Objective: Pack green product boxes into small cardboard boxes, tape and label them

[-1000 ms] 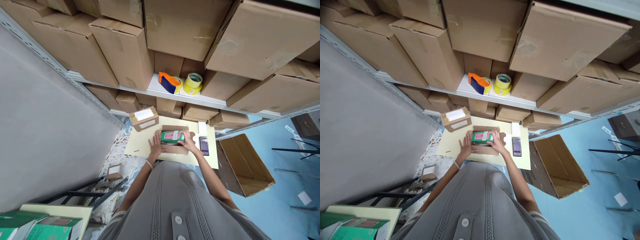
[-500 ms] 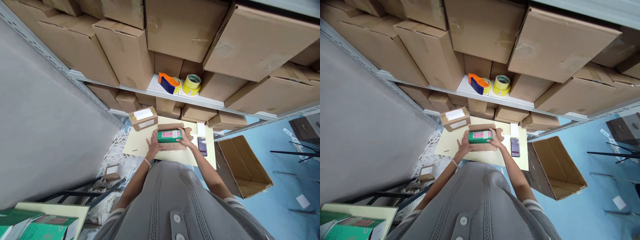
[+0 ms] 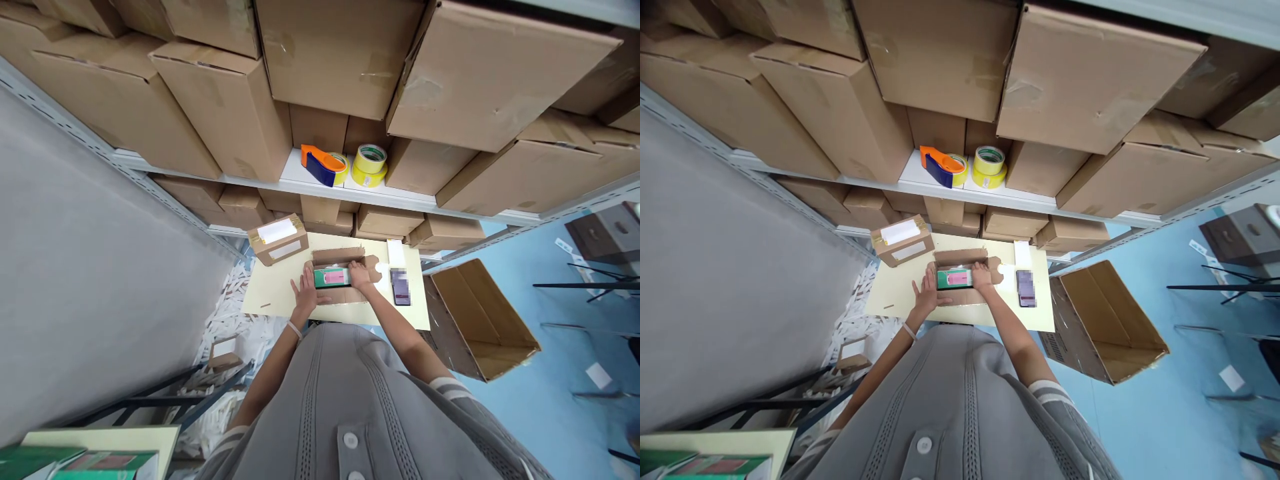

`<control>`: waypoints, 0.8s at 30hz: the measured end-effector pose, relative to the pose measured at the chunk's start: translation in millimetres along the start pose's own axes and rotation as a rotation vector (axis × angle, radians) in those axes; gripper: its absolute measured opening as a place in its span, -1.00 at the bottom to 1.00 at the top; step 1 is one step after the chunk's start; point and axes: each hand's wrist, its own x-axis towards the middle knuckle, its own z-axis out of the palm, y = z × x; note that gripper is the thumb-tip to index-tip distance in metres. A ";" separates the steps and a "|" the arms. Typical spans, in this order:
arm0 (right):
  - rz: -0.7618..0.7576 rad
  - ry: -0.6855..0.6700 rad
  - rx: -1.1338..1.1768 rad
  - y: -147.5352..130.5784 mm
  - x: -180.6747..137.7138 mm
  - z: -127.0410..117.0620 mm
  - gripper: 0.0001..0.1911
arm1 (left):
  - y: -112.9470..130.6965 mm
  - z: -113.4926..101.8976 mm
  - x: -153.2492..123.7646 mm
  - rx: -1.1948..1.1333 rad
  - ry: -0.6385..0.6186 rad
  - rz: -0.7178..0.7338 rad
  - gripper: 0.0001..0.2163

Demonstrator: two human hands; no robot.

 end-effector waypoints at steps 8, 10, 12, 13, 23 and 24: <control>-0.122 0.079 0.014 -4.2 -22.4 -6.9 -0.50 | -4.8 -5.9 -4.7 -0.018 -0.015 -0.011 0.05; -0.162 0.255 0.113 4.5 -39.0 -10.7 -0.45 | -6.7 -7.0 -5.6 -0.043 0.008 -0.041 0.07; -0.116 0.445 0.246 18.2 -56.2 -12.1 -0.43 | -8.1 -6.4 -5.8 -0.074 0.041 -0.082 0.08; -0.051 0.515 0.314 26.1 -64.2 -11.3 -0.43 | -8.7 -5.5 -5.8 -0.094 0.055 -0.108 0.09; -0.002 0.330 0.595 51.1 -100.7 19.1 -0.24 | -20.5 8.5 -8.9 -0.410 0.089 -0.273 0.18; -0.041 0.287 0.571 48.8 -101.8 19.9 -0.24 | -21.8 9.1 -9.1 -0.425 0.097 -0.231 0.16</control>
